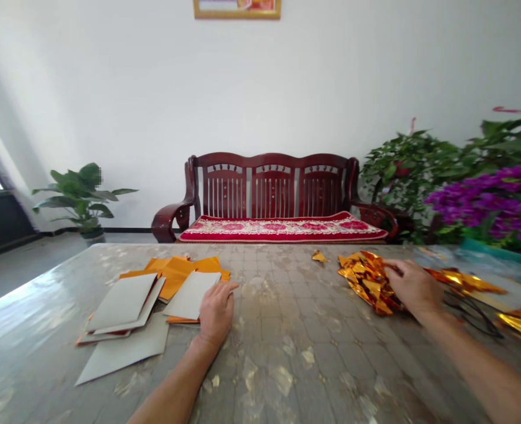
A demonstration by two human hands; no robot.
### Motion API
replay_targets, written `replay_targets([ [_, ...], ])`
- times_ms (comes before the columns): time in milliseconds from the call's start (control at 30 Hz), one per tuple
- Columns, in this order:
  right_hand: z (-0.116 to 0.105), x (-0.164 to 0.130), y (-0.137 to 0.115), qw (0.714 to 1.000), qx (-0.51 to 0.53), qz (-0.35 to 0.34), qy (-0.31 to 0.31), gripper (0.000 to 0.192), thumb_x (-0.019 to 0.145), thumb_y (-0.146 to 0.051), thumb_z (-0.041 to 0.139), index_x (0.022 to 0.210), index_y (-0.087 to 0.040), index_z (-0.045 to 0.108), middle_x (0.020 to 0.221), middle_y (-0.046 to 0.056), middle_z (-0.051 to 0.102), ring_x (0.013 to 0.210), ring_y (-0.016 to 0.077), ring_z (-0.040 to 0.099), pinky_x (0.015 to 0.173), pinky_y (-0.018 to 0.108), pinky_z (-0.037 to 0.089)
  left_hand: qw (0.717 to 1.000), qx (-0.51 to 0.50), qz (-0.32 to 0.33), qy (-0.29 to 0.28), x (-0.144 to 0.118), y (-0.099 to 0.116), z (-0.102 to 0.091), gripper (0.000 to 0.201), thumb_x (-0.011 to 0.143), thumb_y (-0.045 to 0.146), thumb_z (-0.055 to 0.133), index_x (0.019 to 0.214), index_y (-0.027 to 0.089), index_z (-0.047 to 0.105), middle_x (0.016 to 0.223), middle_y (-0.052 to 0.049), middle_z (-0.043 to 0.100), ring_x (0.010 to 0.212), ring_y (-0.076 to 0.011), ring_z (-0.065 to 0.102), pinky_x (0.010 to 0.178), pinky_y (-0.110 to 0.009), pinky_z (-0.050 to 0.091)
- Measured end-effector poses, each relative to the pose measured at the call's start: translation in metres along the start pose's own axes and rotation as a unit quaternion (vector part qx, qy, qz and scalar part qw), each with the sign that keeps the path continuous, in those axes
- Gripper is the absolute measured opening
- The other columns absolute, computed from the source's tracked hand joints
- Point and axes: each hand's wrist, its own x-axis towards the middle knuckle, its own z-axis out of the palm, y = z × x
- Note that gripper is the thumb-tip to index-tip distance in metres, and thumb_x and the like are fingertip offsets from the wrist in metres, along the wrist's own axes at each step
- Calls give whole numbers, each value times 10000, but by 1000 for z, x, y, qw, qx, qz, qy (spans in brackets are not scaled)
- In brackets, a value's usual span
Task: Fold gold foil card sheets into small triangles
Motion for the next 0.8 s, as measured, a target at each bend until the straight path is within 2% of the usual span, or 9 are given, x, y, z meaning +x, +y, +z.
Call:
replay_targets([
  [100,-1,10,19,997,-42,56,-20,326,856,-330,539,1118,-253,717,1065,115,709,694,232,585,550,323,328,995,87,-31,23,5,-4,-12,324,865,144,515,1124,250,678,1228,-39,672,1208,-231,546,1071,-379,380],
  [267,-1,21,29,989,-86,92,-77,365,845,-259,563,1185,-231,692,1058,170,693,721,264,588,609,356,334,979,180,-85,31,10,-10,-25,326,890,201,505,1163,280,666,1296,-34,627,1285,-250,471,1103,-409,315],
  [367,0,20,26,982,-109,120,-96,430,812,-158,558,1223,-206,674,1092,194,677,808,284,607,635,368,350,963,239,-127,4,12,-14,-29,374,882,264,519,1241,255,623,1372,-77,562,1333,-295,410,1094,-449,304],
  [433,3,16,19,988,-107,90,-63,448,801,-121,527,1220,-180,675,1113,188,675,869,288,605,643,365,369,949,271,-160,-31,14,-18,-30,446,870,330,534,1302,228,579,1425,-115,507,1360,-335,367,1080,-484,305],
  [533,15,7,-3,999,-52,13,9,423,787,-98,497,1142,-183,710,1086,124,694,896,253,613,712,340,430,927,295,-213,-89,17,-26,-31,573,847,421,542,1384,228,502,1487,-147,427,1396,-398,296,1056,-547,303],
  [600,24,1,-26,998,11,-44,33,398,805,-100,455,1062,-219,735,1082,70,702,925,229,624,769,324,466,914,301,-246,-120,18,-31,-31,627,836,458,533,1420,244,458,1504,-161,392,1392,-425,291,1025,-580,318],
  [667,33,-8,-54,991,83,-97,25,371,805,-103,443,976,-231,746,1042,52,715,967,215,636,824,319,487,905,296,-269,-146,18,-34,-31,659,835,482,509,1444,246,422,1471,-183,419,1345,-423,362,987,-584,353],
  [800,44,-34,-115,963,206,-161,-63,349,803,-102,444,884,-260,745,985,16,729,933,186,667,805,294,510,899,283,-276,-188,18,-38,-32,636,851,448,452,1449,235,410,1325,-195,544,1214,-379,507,948,-549,394],
])
